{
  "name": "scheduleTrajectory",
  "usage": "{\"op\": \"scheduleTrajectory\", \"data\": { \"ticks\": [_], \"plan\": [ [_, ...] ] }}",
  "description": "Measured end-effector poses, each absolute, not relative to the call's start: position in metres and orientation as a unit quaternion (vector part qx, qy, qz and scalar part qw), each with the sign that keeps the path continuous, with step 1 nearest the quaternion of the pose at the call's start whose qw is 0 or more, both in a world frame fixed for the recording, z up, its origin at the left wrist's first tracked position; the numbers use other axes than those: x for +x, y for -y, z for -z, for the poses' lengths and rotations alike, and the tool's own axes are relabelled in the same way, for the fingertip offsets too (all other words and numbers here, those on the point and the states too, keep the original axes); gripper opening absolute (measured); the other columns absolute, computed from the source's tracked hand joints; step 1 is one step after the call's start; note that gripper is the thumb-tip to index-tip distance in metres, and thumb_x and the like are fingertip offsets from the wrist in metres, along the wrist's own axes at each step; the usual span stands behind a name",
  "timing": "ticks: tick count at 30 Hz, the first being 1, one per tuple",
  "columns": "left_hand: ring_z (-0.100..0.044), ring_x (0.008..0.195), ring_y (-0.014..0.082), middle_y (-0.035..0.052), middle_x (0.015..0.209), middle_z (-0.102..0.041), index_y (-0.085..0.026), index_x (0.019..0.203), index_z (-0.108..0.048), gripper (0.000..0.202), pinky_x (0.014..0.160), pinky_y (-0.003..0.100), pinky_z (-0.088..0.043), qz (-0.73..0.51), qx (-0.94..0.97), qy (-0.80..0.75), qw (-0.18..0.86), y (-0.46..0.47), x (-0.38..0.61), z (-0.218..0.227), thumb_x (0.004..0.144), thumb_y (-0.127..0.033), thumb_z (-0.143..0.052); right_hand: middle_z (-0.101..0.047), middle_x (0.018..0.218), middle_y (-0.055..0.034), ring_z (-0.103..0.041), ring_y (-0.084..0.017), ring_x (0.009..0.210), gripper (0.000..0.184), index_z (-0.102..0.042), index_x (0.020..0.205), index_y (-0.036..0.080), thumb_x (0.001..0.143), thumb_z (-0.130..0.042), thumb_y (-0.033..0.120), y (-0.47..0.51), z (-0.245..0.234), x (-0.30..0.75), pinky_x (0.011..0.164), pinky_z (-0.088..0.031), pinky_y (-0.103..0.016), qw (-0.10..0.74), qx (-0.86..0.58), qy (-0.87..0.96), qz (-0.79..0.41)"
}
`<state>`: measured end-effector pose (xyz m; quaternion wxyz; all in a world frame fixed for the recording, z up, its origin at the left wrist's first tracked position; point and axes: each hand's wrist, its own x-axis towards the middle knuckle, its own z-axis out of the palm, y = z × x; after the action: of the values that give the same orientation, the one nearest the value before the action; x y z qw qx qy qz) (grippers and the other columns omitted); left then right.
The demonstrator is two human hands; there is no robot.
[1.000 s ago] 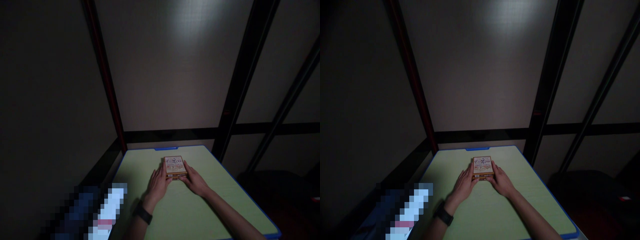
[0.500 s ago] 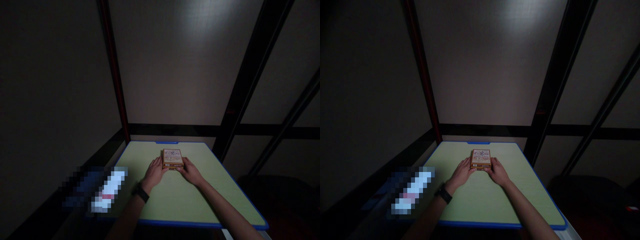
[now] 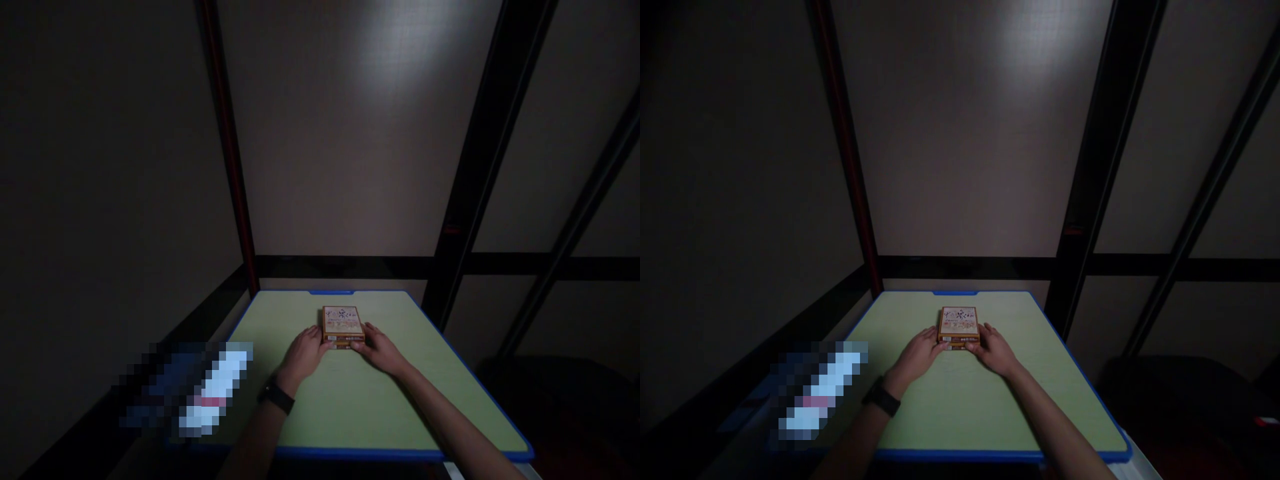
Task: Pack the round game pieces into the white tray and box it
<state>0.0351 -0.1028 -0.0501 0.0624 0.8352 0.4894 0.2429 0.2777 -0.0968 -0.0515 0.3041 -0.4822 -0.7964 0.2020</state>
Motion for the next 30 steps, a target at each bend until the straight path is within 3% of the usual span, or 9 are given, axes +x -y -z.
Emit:
{"op": "scheduleTrajectory", "data": {
  "ticks": [3,6,8,12,16,21,27,30],
  "plan": [
    [-0.062,0.116,0.0202,0.0073,0.126,-0.069,-0.02,0.123,-0.064,0.033,0.104,0.03,-0.046,-0.275,0.822,-0.49,0.092,0.107,0.033,0.042,0.096,-0.033,-0.052,-0.071,0.12,-0.0129,-0.061,-0.032,0.116,0.071,-0.068,0.123,0.015,0.09,-0.04,0.072,0.099,0.042,0.277,0.099,-0.048,-0.044,0.339,-0.496,0.751,-0.273],
    [-0.066,0.106,0.0225,0.0086,0.116,-0.073,-0.02,0.114,-0.069,0.03,0.096,0.032,-0.049,-0.252,0.804,-0.533,0.079,0.109,0.034,0.035,0.093,-0.038,-0.057,-0.075,0.094,-0.0153,-0.07,-0.028,0.091,0.079,-0.074,0.101,0.008,0.095,-0.027,0.071,0.097,0.029,0.271,0.083,-0.052,-0.037,0.34,-0.577,0.677,-0.304],
    [-0.067,0.103,0.0239,0.0094,0.111,-0.074,-0.02,0.111,-0.07,0.031,0.093,0.032,-0.049,-0.239,0.791,-0.56,0.06,0.111,0.036,0.033,0.091,-0.041,-0.06,-0.075,0.089,-0.017,-0.07,-0.027,0.085,0.075,-0.075,0.092,0.007,0.095,-0.031,0.068,0.092,0.02,0.265,0.076,-0.051,-0.034,0.288,-0.645,0.653,-0.274],
    [-0.066,0.103,0.0251,0.0103,0.113,-0.073,-0.022,0.117,-0.067,0.035,0.091,0.033,-0.048,-0.254,0.778,-0.572,0.054,0.111,0.039,0.032,0.089,-0.042,-0.062,-0.074,0.102,-0.0216,-0.07,-0.029,0.095,0.062,-0.074,0.095,0.009,0.094,-0.045,0.063,0.078,0.006,0.254,0.075,-0.049,-0.032,0.173,-0.71,0.643,-0.23],
    [-0.067,0.103,0.0271,0.014,0.112,-0.073,-0.021,0.115,-0.068,0.03,0.09,0.035,-0.047,-0.243,0.798,-0.542,0.101,0.109,0.038,0.036,0.093,-0.037,-0.055,-0.073,0.106,-0.0233,-0.069,-0.032,0.102,0.048,-0.073,0.097,0.009,0.089,-0.059,0.054,0.067,-0.003,0.248,0.078,-0.049,-0.033,0.162,-0.724,0.63,-0.232],
    [-0.069,0.094,0.03,0.0159,0.1,-0.075,-0.022,0.094,-0.074,0.029,0.089,0.037,-0.047,-0.33,0.772,-0.518,0.162,0.104,0.036,0.045,0.087,-0.047,-0.061,-0.073,0.106,-0.0208,-0.068,-0.031,0.104,0.037,-0.072,0.092,0.011,0.08,-0.072,0.046,0.061,-0.013,0.242,0.077,-0.051,-0.031,0.211,-0.726,0.604,-0.253],
    [-0.068,0.095,0.0319,0.0117,0.096,-0.077,-0.026,0.09,-0.076,0.031,0.095,0.038,-0.046,-0.412,0.708,-0.517,0.249,0.105,0.032,0.043,0.071,-0.051,-0.076,-0.068,0.065,-0.0077,-0.067,-0.018,0.064,0.031,-0.064,0.07,0.013,0.079,-0.075,0.041,0.062,-0.013,0.235,0.055,-0.049,-0.024,0.314,-0.693,0.546,-0.351],
    [-0.067,0.104,0.0323,0.01,0.104,-0.077,-0.026,0.095,-0.076,0.03,0.099,0.039,-0.046,-0.485,0.639,-0.476,0.361,0.1,0.031,0.041,0.079,-0.05,-0.069,-0.06,0.055,-0.0024,-0.058,-0.012,0.05,0.034,-0.059,0.066,0.014,0.084,-0.07,0.041,0.067,-0.014,0.231,0.047,-0.047,-0.022,0.373,-0.661,0.514,-0.4]
  ]
}}
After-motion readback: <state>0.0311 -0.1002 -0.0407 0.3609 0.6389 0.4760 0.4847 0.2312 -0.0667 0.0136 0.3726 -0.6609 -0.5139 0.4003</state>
